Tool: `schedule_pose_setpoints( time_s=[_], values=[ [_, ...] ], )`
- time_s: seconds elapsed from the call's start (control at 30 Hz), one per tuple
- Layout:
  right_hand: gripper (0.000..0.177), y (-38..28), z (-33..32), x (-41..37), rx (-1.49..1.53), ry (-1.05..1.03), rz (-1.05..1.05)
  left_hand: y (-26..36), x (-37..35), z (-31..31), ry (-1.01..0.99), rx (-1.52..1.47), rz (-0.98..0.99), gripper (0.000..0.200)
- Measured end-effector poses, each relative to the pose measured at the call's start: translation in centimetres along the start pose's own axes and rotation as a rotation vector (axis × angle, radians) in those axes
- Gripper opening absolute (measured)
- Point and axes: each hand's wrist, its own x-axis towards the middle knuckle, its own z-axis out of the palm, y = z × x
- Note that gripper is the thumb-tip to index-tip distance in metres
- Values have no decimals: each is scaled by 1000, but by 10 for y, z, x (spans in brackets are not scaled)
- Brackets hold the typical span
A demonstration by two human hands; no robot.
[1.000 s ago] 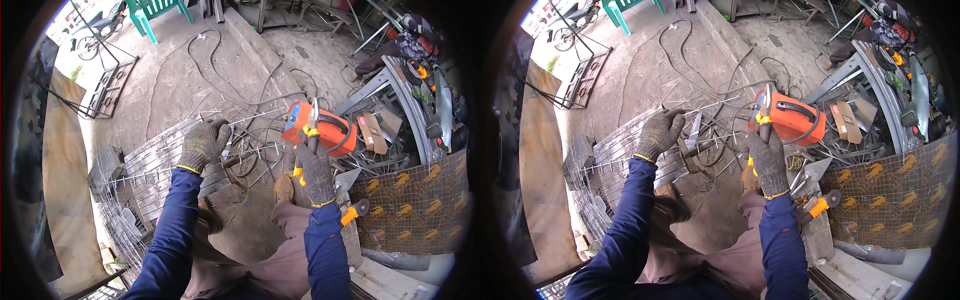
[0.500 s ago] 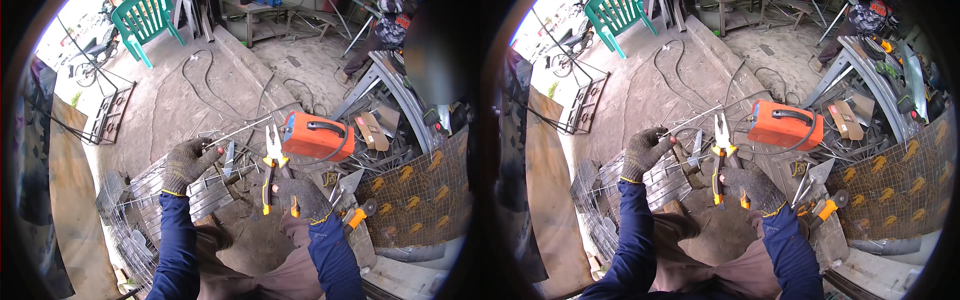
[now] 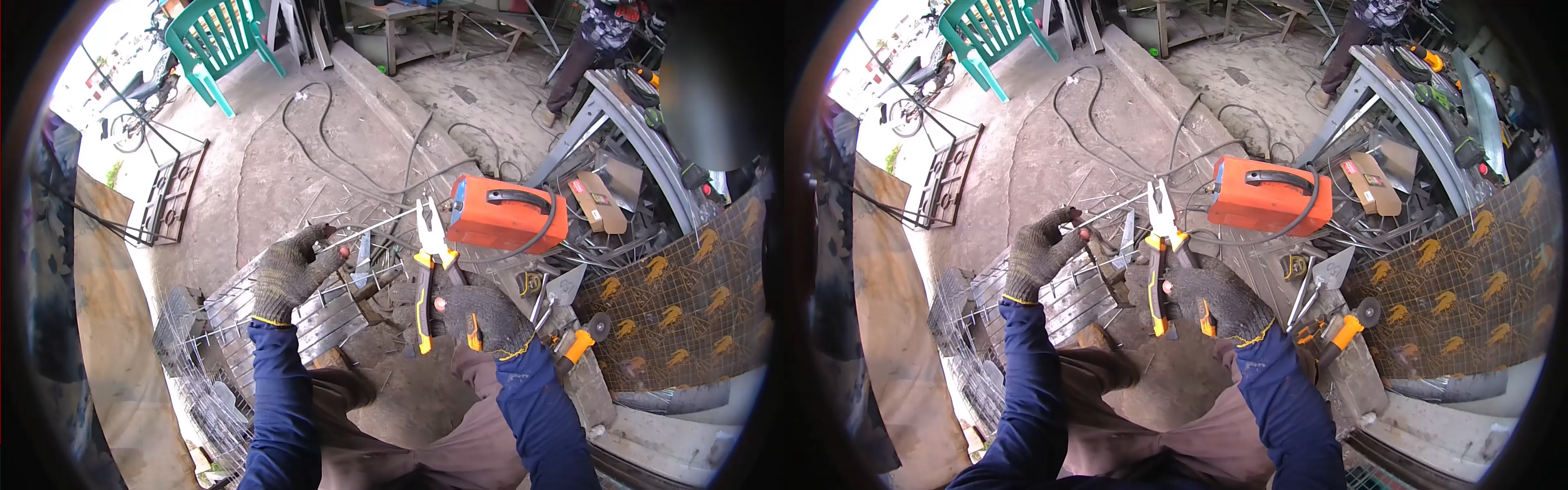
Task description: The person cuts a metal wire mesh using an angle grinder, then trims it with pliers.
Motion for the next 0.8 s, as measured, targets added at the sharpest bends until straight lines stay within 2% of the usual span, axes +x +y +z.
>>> schedule_pose_setpoints(
  time_s=[0.03, 0.07, 0.1, 0.17, 0.2, 0.27, 0.4, 0.5, 0.57, 0.6, 0.67, 0.7, 0.77, 0.8],
  values=[
    [21, -1, 6, -1, 51, 32, -28, 3, 0, 0, -3, -4, 2, 59],
    [13, -1, 9, -1, 102, 62, -58, 7, -1, -3, -9, 18, -22, 60],
    [13, -1, 9, -1, 102, 63, -59, 9, -2, -5, -15, 42, -46, 62],
    [12, 1, 7, 1, 124, 38, -44, 0, -2, 1, 21, -6, 25, 63],
    [12, 3, 4, 2, 123, 38, -44, -2, -2, 2, 28, 1, 41, 64],
    [40, 4, -2, 4, -94, -57, -139, 1, -4, 2, 34, 7, 57, 65],
    [40, -6, 6, 0, 85, -118, -54, 9, -6, -3, 9, 11, -16, 65],
    [40, -1, 3, 3, 62, -67, -59, 1, -5, -1, -9, 12, -9, 64],
    [38, 5, -5, 8, -127, 61, -50, -6, -3, 4, -11, -10, 8, 63],
    [38, 11, -9, 11, -130, 59, -46, -8, -2, 7, 14, -6, 28, 62],
    [34, 23, -10, 18, 52, 60, -102, -4, -2, 5, 48, -1, 28, 62],
    [34, 25, -11, 17, 44, 44, -83, -1, -1, 3, 29, 58, 30, 62],
    [32, 24, -10, 15, 342, -231, -107, -4, 1, 0, 19, 110, 9, 62],
    [29, 40, -23, 25, 268, -112, -98, -3, 2, -5, 23, 115, -45, 61]
  ],
)
